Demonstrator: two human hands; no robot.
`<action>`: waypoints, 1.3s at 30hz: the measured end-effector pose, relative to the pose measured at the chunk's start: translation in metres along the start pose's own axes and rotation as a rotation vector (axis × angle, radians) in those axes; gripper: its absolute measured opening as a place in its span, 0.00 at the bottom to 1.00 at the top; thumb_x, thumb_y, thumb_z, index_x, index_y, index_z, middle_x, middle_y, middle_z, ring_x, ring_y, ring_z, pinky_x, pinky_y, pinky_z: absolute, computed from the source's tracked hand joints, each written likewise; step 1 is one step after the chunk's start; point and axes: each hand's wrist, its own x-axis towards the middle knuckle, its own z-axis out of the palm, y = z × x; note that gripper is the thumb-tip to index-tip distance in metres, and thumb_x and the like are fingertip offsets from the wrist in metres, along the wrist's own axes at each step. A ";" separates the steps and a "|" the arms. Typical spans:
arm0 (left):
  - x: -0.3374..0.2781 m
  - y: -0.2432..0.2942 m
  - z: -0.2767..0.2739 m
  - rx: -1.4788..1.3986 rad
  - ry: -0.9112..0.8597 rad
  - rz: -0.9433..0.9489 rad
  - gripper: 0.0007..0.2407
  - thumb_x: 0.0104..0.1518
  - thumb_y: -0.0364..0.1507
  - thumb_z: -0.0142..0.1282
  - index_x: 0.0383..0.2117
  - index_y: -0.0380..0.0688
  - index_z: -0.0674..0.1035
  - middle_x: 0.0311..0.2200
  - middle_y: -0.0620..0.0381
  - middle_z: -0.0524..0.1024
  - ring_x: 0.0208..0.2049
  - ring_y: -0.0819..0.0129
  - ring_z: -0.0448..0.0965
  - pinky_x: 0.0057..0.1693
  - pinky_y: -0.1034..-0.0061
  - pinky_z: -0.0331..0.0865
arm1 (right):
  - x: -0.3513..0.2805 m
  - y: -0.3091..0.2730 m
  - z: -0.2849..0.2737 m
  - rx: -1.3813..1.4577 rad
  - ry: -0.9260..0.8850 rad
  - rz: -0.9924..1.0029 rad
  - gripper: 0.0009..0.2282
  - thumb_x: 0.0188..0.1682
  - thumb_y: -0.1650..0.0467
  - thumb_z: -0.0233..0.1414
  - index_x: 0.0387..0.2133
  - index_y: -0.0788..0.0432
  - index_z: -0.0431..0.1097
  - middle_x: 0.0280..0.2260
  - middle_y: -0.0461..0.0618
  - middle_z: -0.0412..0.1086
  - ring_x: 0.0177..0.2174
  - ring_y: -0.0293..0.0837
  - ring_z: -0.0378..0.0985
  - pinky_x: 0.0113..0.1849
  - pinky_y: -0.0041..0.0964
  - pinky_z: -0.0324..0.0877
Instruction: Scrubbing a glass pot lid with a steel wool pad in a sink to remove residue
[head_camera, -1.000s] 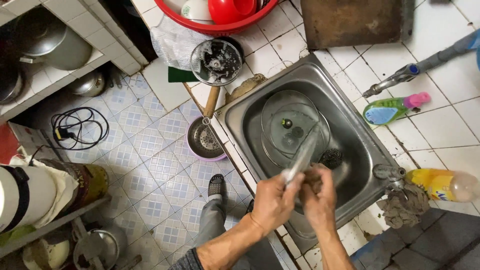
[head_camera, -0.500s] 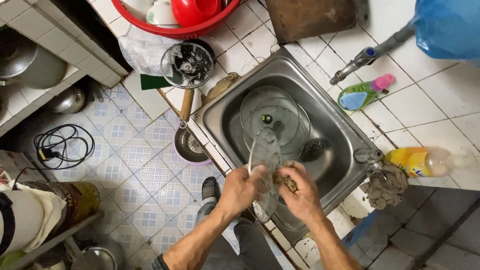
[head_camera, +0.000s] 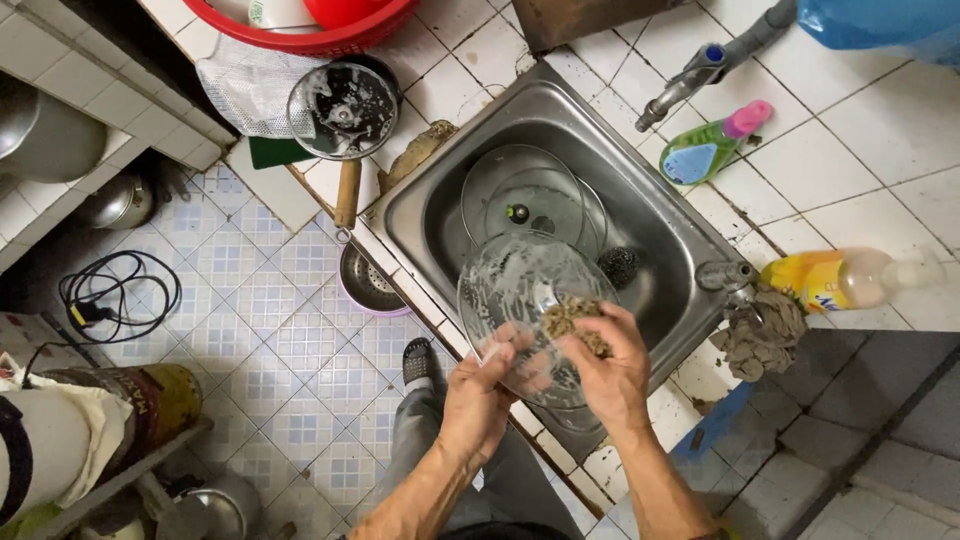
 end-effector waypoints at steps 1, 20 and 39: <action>-0.001 -0.002 0.001 -0.011 -0.052 -0.002 0.15 0.62 0.19 0.45 0.54 0.33 0.76 0.48 0.42 0.80 0.43 0.48 0.83 0.49 0.54 0.79 | -0.001 0.003 0.002 0.062 0.071 0.066 0.15 0.42 0.73 0.62 0.40 0.50 0.67 0.48 0.51 0.72 0.45 0.47 0.78 0.33 0.40 0.84; -0.004 -0.010 -0.017 0.203 -0.252 0.002 0.13 0.59 0.19 0.54 0.49 0.31 0.79 0.44 0.39 0.83 0.38 0.50 0.86 0.42 0.61 0.83 | 0.048 -0.030 -0.037 0.030 0.210 0.605 0.15 0.44 0.73 0.59 0.46 0.52 0.75 0.55 0.47 0.68 0.53 0.48 0.72 0.48 0.47 0.76; -0.013 0.009 -0.017 0.487 -0.436 -0.002 0.12 0.61 0.24 0.53 0.50 0.36 0.79 0.45 0.42 0.83 0.39 0.59 0.86 0.42 0.69 0.83 | 0.054 -0.098 -0.026 -0.316 -0.304 0.369 0.21 0.54 0.60 0.42 0.60 0.50 0.58 0.52 0.53 0.66 0.31 0.50 0.72 0.25 0.46 0.72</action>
